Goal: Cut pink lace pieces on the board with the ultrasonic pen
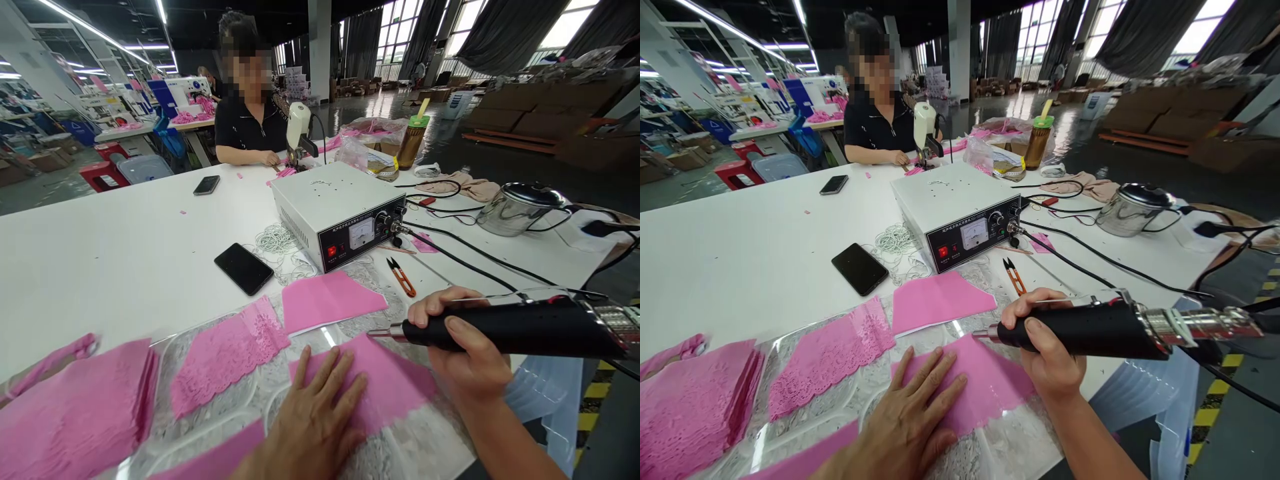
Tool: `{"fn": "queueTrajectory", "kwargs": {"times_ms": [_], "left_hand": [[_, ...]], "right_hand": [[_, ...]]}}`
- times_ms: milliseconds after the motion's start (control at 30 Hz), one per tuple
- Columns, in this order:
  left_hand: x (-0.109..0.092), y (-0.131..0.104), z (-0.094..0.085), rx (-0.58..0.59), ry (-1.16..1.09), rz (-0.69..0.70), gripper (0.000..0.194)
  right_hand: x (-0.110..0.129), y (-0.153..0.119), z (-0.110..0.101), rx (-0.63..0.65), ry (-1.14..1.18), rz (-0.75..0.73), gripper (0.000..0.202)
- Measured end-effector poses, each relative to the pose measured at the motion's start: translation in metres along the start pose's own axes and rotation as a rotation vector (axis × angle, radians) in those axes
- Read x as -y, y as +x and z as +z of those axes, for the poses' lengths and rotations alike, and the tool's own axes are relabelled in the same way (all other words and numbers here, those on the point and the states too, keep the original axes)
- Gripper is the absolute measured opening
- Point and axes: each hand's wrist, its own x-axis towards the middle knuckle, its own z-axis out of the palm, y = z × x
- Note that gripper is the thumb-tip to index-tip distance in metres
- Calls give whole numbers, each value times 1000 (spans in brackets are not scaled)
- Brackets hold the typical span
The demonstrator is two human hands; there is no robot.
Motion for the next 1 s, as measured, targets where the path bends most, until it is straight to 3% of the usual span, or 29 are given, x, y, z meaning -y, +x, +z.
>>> {"fn": "queueTrajectory", "kwargs": {"times_ms": [733, 1000], "left_hand": [[2, 2, 1, -35, 54, 26, 51], [-8, -4, -12, 30, -23, -44, 59]], "right_hand": [[-2, 1, 1, 81, -85, -45, 7], [9, -2, 7, -51, -48, -24, 12]]}}
